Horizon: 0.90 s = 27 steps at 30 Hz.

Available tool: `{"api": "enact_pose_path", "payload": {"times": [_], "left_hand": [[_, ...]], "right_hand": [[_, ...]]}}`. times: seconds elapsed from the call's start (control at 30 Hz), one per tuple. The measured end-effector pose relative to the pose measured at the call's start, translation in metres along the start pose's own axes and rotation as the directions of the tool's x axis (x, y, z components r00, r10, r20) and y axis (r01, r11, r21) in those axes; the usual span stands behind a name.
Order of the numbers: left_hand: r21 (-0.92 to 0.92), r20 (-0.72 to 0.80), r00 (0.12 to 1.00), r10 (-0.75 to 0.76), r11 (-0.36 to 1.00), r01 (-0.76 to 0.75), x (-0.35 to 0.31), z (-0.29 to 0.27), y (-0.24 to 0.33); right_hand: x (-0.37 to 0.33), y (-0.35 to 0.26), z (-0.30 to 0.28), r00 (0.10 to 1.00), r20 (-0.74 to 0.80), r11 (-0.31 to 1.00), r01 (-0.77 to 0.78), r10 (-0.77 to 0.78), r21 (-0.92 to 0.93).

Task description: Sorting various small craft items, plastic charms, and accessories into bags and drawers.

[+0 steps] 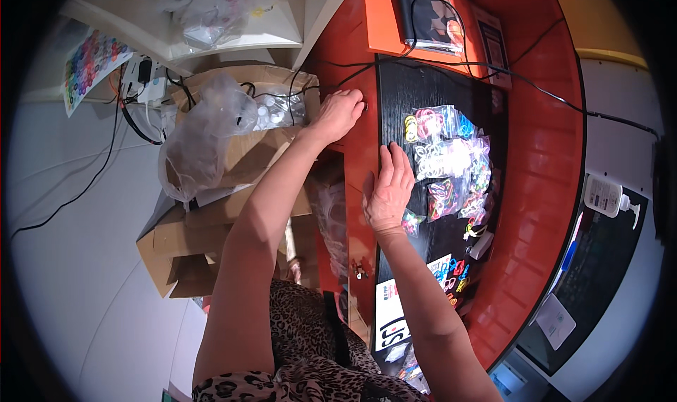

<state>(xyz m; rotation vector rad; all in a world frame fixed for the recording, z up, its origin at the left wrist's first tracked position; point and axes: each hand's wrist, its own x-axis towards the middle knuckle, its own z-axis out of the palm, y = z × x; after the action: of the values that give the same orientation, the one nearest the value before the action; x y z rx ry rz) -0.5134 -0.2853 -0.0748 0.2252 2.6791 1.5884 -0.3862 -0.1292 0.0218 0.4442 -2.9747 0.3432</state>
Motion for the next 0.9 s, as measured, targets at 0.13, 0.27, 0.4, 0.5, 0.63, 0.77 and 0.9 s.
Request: {"api": "enact_pose_path", "payload": {"times": [0.13, 0.27, 0.4, 0.5, 0.63, 0.77, 0.9], "left_hand": [[0.007, -0.004, 0.995, 0.103, 0.995, -0.103, 0.0, 0.006, -0.001], [-0.01, -0.015, 0.994, 0.106, 0.994, -0.107, -0.001, 0.007, -0.003], [-0.014, -0.008, 0.987, 0.161, 0.987, -0.161, -0.001, 0.005, -0.005], [-0.029, -0.009, 0.983, 0.183, 0.983, -0.183, -0.001, 0.001, -0.006], [-0.04, -0.016, 0.99, 0.141, 0.989, -0.142, 0.002, -0.001, -0.002], [-0.282, 0.092, 0.979, -0.183, 0.938, 0.202, 0.001, 0.005, -0.007], [-0.475, 0.199, 0.889, -0.411, 0.753, 0.455, -0.001, 0.009, -0.015]], "right_hand": [[-0.002, 0.0, -0.003, 1.0, 0.008, 1.0, -0.001, 0.001, -0.022], [-0.003, 0.004, 0.0, 1.0, 0.017, 0.999, 0.013, -0.012, -0.047], [-0.004, 0.006, 0.003, 1.0, 0.014, 0.999, 0.014, -0.014, -0.05], [-0.003, 0.005, 0.002, 1.0, 0.015, 0.999, 0.008, -0.008, -0.041], [-0.002, 0.003, 0.0, 1.0, 0.01, 1.0, 0.006, -0.006, -0.018], [0.0, 0.001, -0.002, 1.0, 0.02, 1.0, -0.004, 0.004, -0.003], [-0.001, 0.001, -0.003, 0.999, 0.037, 1.0, -0.017, 0.017, 0.005]]}}
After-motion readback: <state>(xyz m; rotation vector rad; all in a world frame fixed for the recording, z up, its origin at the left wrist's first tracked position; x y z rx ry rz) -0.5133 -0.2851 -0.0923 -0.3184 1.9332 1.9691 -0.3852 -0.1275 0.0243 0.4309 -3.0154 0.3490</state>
